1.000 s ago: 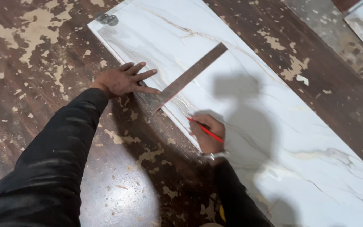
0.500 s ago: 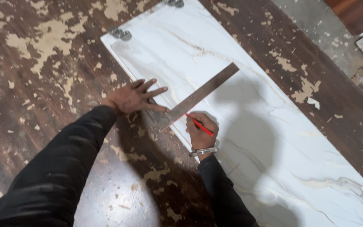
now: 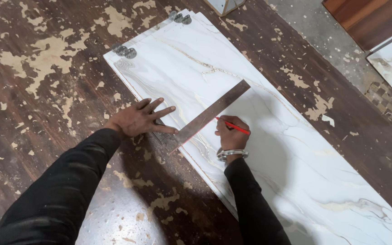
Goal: The person kneels on a workshop floor with a large white marble-pattern panel and measures it using a tape measure and a long ruler, holding the ruler steady with one hand while drawing red pencil lines along it. They reposition the ruler and tape measure repeatedly and use an L-shaped square to mark additional straight lines across the panel.
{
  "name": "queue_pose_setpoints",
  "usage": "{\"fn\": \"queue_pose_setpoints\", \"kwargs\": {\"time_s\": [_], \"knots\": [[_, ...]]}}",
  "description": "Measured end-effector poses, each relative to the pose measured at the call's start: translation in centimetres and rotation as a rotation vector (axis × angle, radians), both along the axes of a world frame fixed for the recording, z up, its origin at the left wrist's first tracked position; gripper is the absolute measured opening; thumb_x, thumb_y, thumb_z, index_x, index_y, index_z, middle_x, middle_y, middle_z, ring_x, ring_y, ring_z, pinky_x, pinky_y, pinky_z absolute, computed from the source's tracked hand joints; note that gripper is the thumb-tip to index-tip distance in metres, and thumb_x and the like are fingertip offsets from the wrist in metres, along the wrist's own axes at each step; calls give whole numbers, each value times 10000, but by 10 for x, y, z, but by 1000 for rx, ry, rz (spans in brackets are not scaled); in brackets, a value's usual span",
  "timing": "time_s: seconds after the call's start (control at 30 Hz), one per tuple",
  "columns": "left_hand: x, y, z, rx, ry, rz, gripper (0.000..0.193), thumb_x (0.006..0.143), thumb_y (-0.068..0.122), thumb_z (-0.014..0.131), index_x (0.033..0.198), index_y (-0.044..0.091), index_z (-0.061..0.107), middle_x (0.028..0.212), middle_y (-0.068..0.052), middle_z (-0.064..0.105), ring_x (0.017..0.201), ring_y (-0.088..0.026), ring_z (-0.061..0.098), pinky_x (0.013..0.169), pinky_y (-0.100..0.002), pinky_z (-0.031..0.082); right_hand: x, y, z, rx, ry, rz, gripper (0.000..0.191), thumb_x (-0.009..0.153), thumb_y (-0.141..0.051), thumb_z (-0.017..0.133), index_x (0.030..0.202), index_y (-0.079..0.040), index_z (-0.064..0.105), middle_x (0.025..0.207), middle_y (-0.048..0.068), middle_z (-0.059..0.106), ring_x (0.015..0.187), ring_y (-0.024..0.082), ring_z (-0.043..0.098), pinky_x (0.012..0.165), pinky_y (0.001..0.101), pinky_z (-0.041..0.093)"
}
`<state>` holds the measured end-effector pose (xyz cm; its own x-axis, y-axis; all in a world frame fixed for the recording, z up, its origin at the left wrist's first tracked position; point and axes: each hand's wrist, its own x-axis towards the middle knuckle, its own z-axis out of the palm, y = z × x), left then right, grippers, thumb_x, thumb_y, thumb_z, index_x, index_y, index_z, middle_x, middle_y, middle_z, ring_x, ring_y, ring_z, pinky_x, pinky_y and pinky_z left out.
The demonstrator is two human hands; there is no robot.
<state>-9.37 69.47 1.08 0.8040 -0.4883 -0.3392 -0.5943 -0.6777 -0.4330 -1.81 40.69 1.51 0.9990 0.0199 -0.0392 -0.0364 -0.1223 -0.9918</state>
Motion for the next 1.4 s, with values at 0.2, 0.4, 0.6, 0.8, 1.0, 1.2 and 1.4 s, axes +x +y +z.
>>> {"fn": "queue_pose_setpoints", "kwargs": {"time_s": [0.2,0.4,0.6,0.8,1.0,1.2,1.4], "knots": [[1,0,2,-28,52,42,977,991,-53,325,1533,631,-113,1701,-39,-147,1548,-363,90,1222,-493,228,-7,3,-4,53,-55,-10,66,878,-18,715,918,30,737,762,77,724,636,126,689,554,256,622],[0,0,3,-58,69,57,924,996,35,381,1521,629,-93,1700,-20,-140,1552,-370,100,1231,-513,224,-120,35,-35,252,-417,281,249,823,-25,747,1051,-61,652,979,57,713,911,156,706,872,300,580],[-7,-3,10,-90,11,38,958,965,64,485,1530,586,-85,1703,-30,-103,1559,-372,92,1241,-523,220,-192,-40,-33,258,230,489,168,920,-15,723,1086,-16,747,911,76,754,793,125,698,703,262,591],[-22,-47,37,101,188,50,1075,940,-50,503,1563,515,-167,1701,-124,-160,1573,-343,-12,1229,-517,93,-140,-211,-6,-11,232,20,171,917,-118,724,980,38,751,818,129,766,646,180,726,559,318,625],[-55,-139,46,64,189,-49,1102,927,-130,478,1572,468,-186,1683,-232,-85,1554,-368,8,1227,-544,38,-134,-353,63,50,86,-356,139,1003,-38,639,1012,91,691,882,164,727,702,207,704,631,347,630],[-81,-203,37,101,41,-208,1021,967,-112,438,1591,431,-160,1673,-292,-8,1536,-435,83,1216,-586,60,-172,-414,104,-11,-33,-408,157,1026,-39,604,1038,83,702,893,159,731,711,185,699,646,322,626],[-87,-206,34,-44,-36,-137,1027,954,-111,425,1560,514,-119,1690,-206,2,1561,-362,93,1257,-496,120,-192,-324,49,-68,173,-158,166,925,-138,730,983,16,743,768,114,743,602,162,711,533,292,612]]}}
